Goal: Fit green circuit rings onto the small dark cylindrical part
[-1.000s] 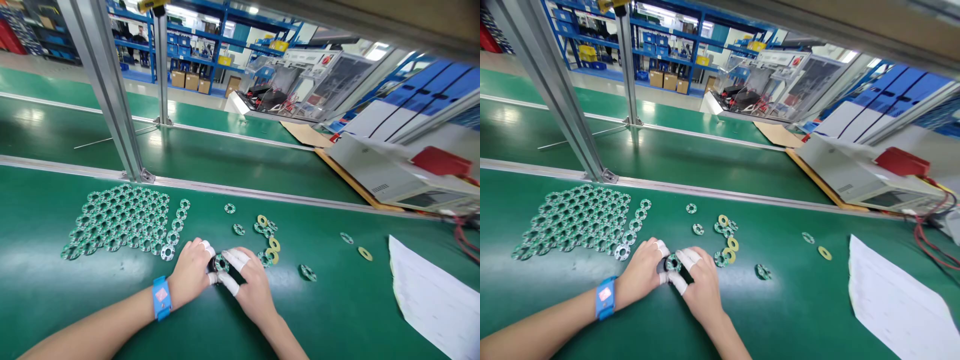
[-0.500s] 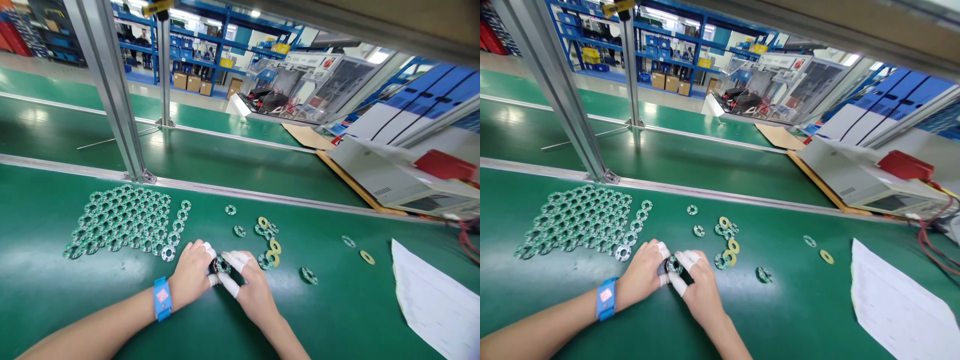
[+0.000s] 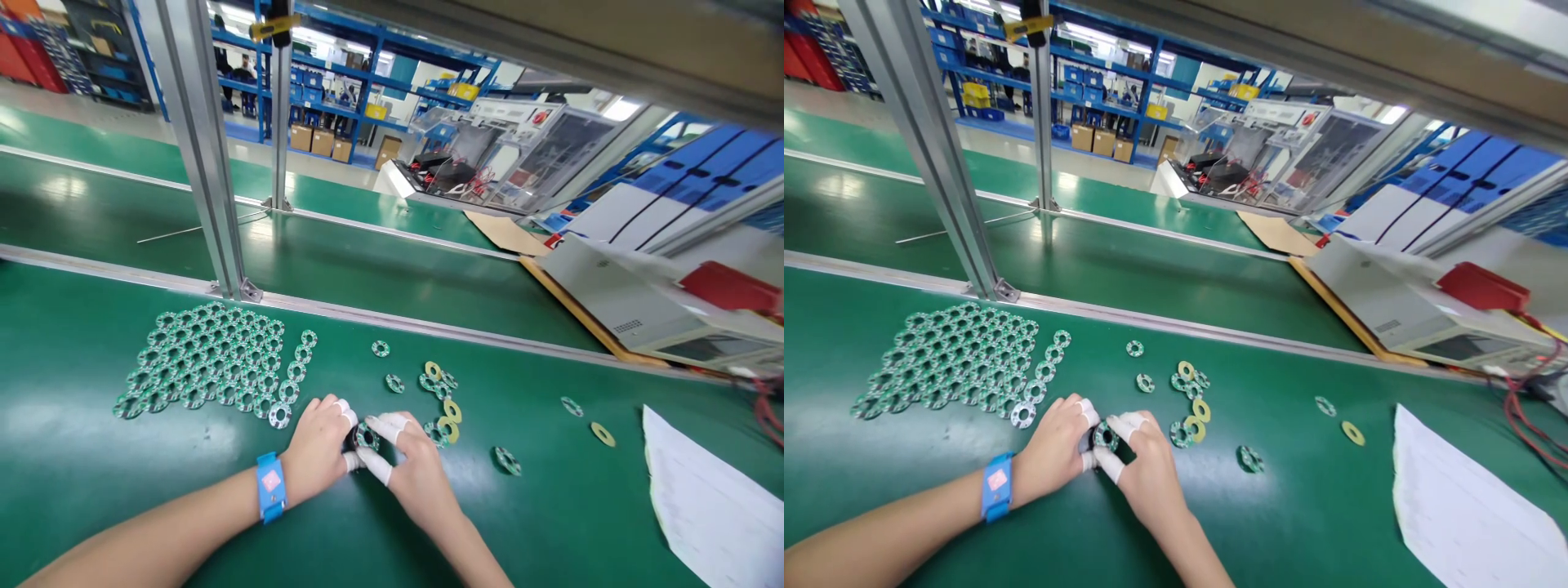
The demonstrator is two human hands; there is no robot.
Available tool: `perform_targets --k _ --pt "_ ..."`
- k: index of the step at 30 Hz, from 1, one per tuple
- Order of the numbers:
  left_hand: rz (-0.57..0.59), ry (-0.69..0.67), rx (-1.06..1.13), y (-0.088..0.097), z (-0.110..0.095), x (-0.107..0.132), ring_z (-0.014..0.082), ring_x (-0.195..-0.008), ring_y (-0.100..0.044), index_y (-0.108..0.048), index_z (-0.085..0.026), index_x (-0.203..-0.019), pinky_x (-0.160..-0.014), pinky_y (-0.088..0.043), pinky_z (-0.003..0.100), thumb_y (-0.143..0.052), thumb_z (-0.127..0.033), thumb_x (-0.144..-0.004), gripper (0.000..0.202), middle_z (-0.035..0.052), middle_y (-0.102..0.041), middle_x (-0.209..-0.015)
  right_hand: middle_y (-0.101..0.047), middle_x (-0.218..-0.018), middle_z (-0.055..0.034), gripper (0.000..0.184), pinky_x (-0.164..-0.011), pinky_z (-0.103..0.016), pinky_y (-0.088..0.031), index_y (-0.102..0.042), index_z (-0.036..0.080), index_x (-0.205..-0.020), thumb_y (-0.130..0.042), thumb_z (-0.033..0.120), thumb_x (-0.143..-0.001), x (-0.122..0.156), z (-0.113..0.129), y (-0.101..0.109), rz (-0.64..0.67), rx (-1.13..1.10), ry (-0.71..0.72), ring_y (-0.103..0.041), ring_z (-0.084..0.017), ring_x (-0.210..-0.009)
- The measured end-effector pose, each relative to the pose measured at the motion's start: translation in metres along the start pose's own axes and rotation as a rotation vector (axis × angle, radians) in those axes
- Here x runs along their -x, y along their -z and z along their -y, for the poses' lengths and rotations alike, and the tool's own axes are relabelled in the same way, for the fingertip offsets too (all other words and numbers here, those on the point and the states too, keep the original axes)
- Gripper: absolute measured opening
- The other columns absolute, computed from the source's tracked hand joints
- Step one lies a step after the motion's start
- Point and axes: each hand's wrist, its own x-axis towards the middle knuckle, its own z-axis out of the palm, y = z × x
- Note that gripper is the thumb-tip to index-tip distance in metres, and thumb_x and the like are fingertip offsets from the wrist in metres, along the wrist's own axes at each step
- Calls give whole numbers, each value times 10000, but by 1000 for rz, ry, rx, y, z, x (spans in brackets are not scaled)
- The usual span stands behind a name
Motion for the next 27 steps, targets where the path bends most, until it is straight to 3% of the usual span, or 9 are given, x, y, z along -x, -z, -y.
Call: perform_targets --k 13,18,23,25,27 --pt "7 5 2 -1 -1 1 216 -887 -470 -541 -185 -834 -732 -361 343 -614 -361 -782 197 34 -572 -898 -646 -740 -76 133 -603 -346 -508 -704 187 -851 -644 278 -773 -4 -1 -1 54 119 9 -577 -245 -725" --pt "-2 13 -36 -3 -3 1 228 -887 -468 -548 -176 -857 -744 -373 358 -602 -352 -784 199 50 -570 -910 -661 -837 -82 200 -686 -387 -526 -681 209 -957 -625 308 -792 6 -7 -10 -92 -11 -44 -590 -248 -784" --pt "1 23 -45 1 -5 0 242 -902 -471 -558 -163 -864 -753 -382 368 -599 -415 -795 265 67 -575 -931 -672 -923 -88 321 -771 -437 -526 -663 216 -1045 -667 334 -747 9 -14 -9 -49 -112 -117 -613 -265 -856" --pt "3 19 -38 3 -6 -1 243 -901 -475 -563 -160 -869 -749 -383 368 -598 -461 -797 311 69 -579 -933 -671 -972 -91 445 -786 -428 -535 -610 210 -1150 -680 335 -728 9 -18 -6 -27 -196 -157 -624 -259 -882" --pt "-1 19 -30 4 -7 -1 245 -902 -479 -570 -162 -871 -748 -382 368 -610 -508 -778 361 68 -582 -928 -668 -1002 -95 438 -768 -395 -552 -604 207 -1157 -658 330 -740 9 -21 -3 -23 -280 -188 -636 -244 -885"
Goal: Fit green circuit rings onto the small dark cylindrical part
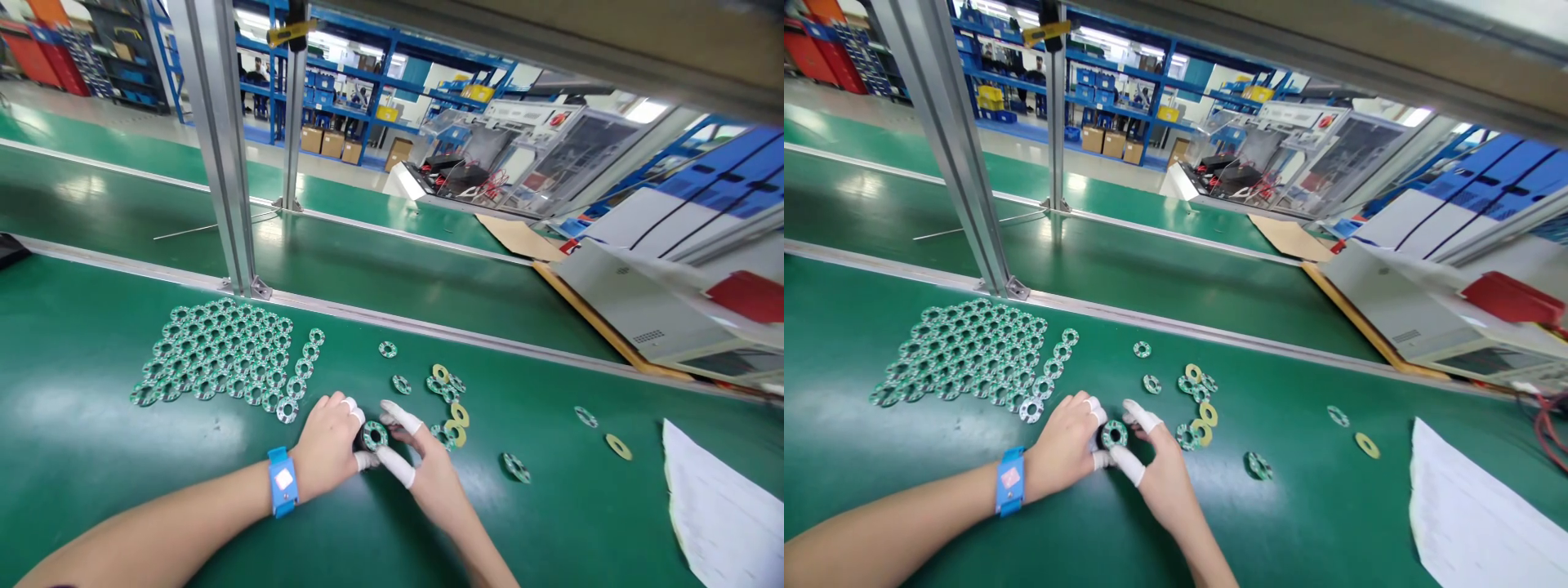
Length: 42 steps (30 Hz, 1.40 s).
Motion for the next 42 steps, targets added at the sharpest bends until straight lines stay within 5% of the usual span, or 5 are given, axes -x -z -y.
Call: perform_targets --k 5,13,18,33,42 --pt "-19 -6 4 -2 0 -2 252 -904 -487 -586 -165 -851 -748 -385 368 -649 -576 -711 438 69 -587 -909 -687 -878 -96 213 -718 -386 -567 -702 205 -885 -595 361 -787 -3 -6 3 -63 -43 -53 -652 -235 -789" --pt "-51 -1 112 16 -6 7 254 -940 -481 -568 -148 -965 -839 -427 378 -697 -436 -685 422 79 -567 -973 -672 -889 -93 350 -763 -389 -556 -656 191 -1054 -666 312 -726 3 -16 9 79 -321 -192 -651 -237 -828" --pt "-2 -247 -35 10 -11 13 232 -994 -490 -578 -137 -998 -909 -424 334 -509 -116 -802 209 84 -582 -987 -614 -880 -53 405 -650 -324 -550 -613 206 -1127 -633 263 -727 4 -10 7 186 -346 -206 -606 -162 -662" --pt "-91 -636 -502 3 -20 15 338 -1018 -567 -665 -66 -882 -826 -438 437 -498 -144 -846 188 175 -660 -921 -621 -1005 -88 392 -674 -296 -527 -616 210 -1106 -608 220 -714 6 -4 2 113 -280 -168 -600 -192 -824" --pt "-67 -112 178 29 -5 2 222 -1018 -528 -552 -138 -1134 -898 -446 336 -625 -175 -739 403 99 -575 -1088 -581 -536 -5 377 -429 -264 -458 -644 156 -822 -701 475 -629 -2 3 -1 -168 -385 -439 -540 -159 -472"
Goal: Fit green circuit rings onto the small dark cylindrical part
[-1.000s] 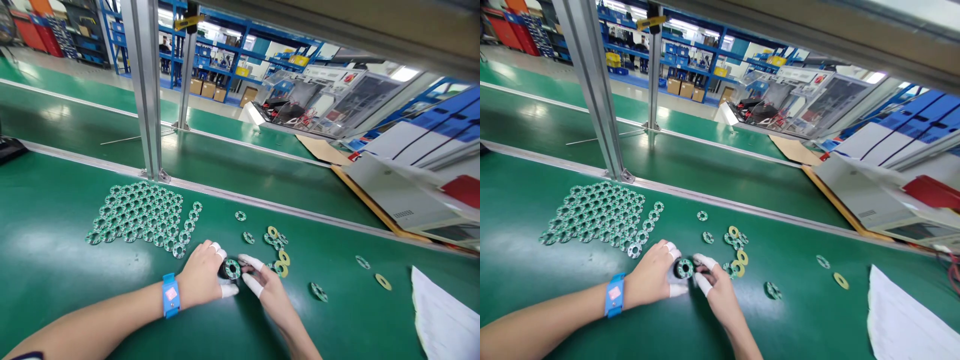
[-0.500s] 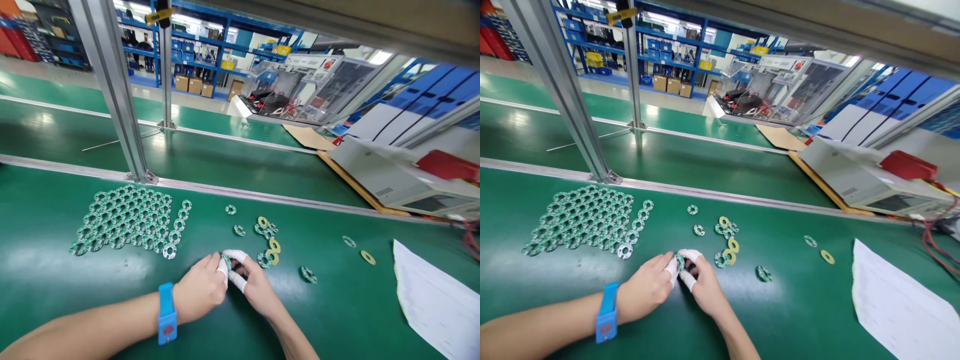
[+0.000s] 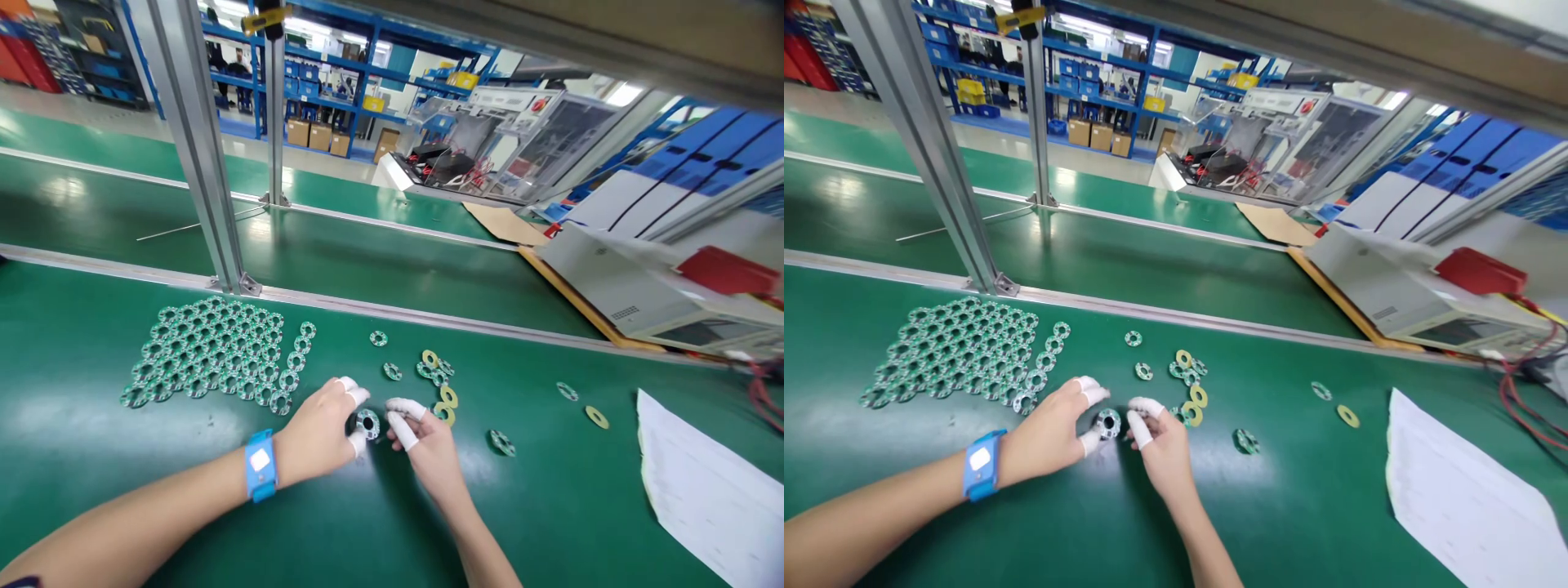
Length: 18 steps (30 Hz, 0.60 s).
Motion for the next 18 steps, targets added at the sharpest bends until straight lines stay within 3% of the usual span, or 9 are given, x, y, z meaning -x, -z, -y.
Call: perform_targets --k 3,8,14,18 --pt "80 66 159 -7 6 -3 244 -1030 -518 -532 -119 -1179 -905 -439 350 -744 -315 -664 590 114 -563 -1110 -582 -540 -13 306 -414 -257 -426 -640 156 -770 -660 443 -665 0 3 -5 6 121 76 -517 -154 -462" --pt "106 41 189 -23 13 -5 204 -903 -543 -632 -165 -961 -803 -438 300 -699 -373 -742 310 56 -609 -944 -587 -573 -20 179 -520 -274 -430 -646 174 -670 -566 327 -720 -3 13 -6 35 514 340 -523 -156 -514" --pt "113 -12 90 -25 18 -6 202 -859 -530 -634 -172 -883 -754 -419 287 -588 -473 -814 312 52 -595 -858 -559 -570 -25 219 -502 -259 -394 -648 166 -697 -471 276 -766 0 16 -4 59 852 492 -522 -155 -495" --pt "114 -25 4 -28 15 -1 208 -860 -530 -628 -170 -888 -757 -423 296 -575 -468 -823 310 60 -592 -867 -559 -569 -28 232 -488 -258 -388 -621 170 -666 -443 250 -791 2 16 -7 60 929 553 -523 -159 -492"
